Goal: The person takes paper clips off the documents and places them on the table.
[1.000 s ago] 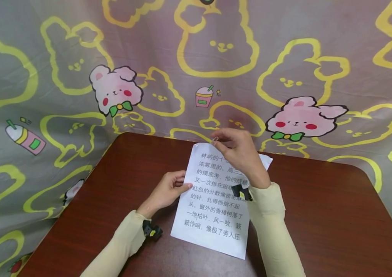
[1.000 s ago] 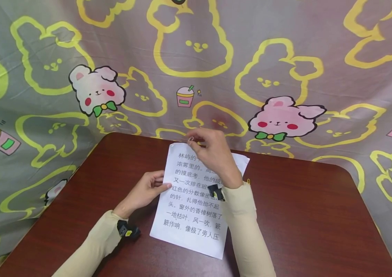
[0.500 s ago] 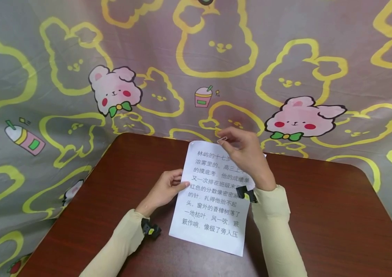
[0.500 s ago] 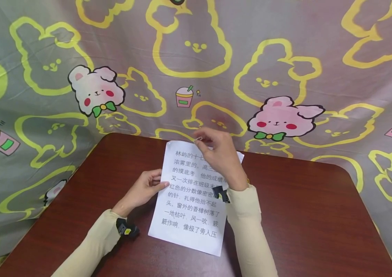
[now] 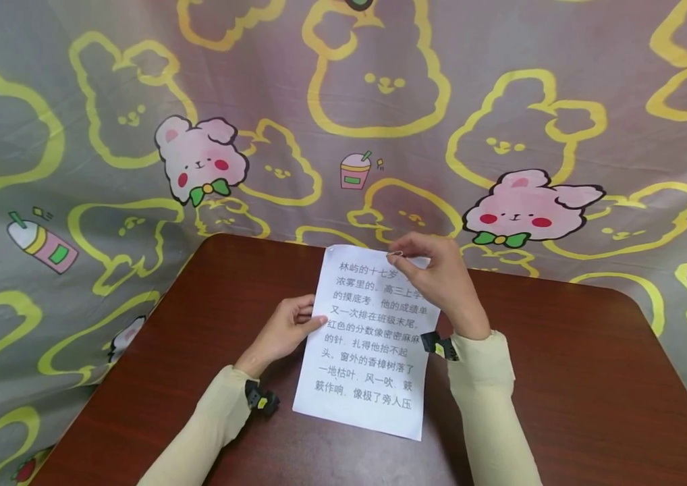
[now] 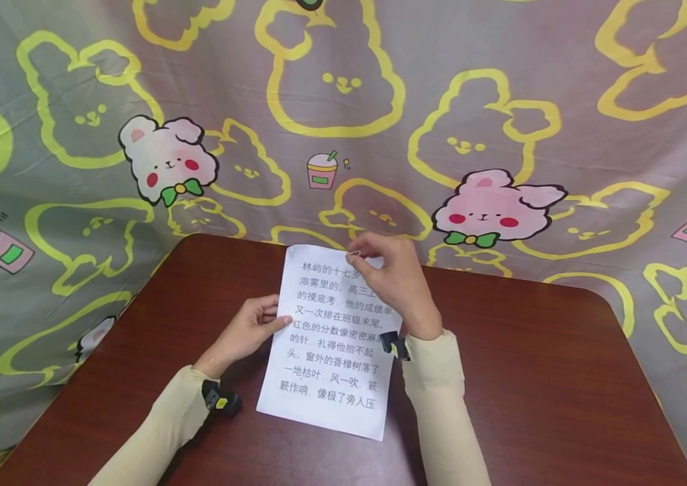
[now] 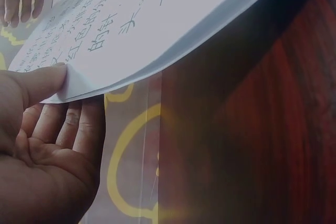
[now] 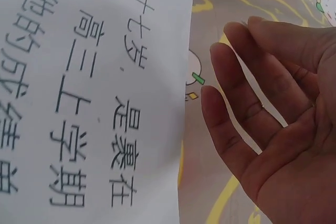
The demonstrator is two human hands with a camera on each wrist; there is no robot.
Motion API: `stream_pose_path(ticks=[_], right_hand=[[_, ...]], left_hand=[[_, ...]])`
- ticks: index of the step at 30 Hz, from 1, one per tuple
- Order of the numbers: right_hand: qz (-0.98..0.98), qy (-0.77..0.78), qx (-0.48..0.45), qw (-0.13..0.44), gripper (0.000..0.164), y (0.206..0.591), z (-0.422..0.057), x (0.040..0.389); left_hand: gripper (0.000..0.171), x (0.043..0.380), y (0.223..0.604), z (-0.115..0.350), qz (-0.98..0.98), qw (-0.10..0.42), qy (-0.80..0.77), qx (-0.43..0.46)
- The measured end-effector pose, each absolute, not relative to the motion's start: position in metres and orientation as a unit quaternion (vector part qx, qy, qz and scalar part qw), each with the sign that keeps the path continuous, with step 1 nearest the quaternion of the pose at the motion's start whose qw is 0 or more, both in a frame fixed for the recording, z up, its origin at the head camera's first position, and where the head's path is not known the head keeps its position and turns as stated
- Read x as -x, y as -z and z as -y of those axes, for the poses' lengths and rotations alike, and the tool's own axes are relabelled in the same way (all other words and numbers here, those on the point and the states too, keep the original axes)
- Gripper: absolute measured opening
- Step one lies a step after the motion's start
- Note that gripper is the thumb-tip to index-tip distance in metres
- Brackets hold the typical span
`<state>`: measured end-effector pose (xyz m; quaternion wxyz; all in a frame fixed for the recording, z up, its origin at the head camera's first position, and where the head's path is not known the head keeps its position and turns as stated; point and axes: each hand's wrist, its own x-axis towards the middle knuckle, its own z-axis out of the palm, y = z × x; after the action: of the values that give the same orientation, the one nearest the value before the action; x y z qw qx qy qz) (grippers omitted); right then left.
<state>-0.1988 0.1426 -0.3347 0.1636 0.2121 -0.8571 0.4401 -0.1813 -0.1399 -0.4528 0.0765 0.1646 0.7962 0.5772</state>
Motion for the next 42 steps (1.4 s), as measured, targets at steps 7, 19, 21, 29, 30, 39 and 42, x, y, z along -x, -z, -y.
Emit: stream_pose_path(ticks=[7, 19, 21, 29, 30, 39, 42], right_hand=[[0.865, -0.435, -0.193, 0.158, 0.011, 0.34, -0.149, 0.197], [0.877, -0.412, -0.185, 0.165, 0.01, 0.347, -0.165, 0.196], [0.879, -0.403, -0.187, 0.171, 0.009, 0.348, -0.169, 0.196], [0.89, -0.391, -0.17, 0.161, 0.009, 0.356, -0.183, 0.196], [0.892, -0.388, -0.168, 0.159, 0.009, 0.357, -0.184, 0.196], [0.905, -0.361, -0.167, 0.152, 0.006, 0.368, -0.2, 0.195], [0.907, -0.351, -0.168, 0.159, 0.005, 0.373, -0.208, 0.196]], left_hand=[[0.032, 0.182, 0.451, 0.143, -0.795, 0.072, -0.579, -0.164], [0.034, 0.185, 0.451, 0.147, -0.803, 0.061, -0.572, -0.155], [0.034, 0.186, 0.451, 0.148, -0.805, 0.062, -0.569, -0.154], [0.034, 0.187, 0.452, 0.15, -0.809, 0.061, -0.567, -0.142], [0.034, 0.187, 0.453, 0.15, -0.809, 0.062, -0.567, -0.141], [0.034, 0.189, 0.455, 0.154, -0.811, 0.064, -0.568, -0.125], [0.034, 0.19, 0.456, 0.155, -0.812, 0.065, -0.568, -0.118]])
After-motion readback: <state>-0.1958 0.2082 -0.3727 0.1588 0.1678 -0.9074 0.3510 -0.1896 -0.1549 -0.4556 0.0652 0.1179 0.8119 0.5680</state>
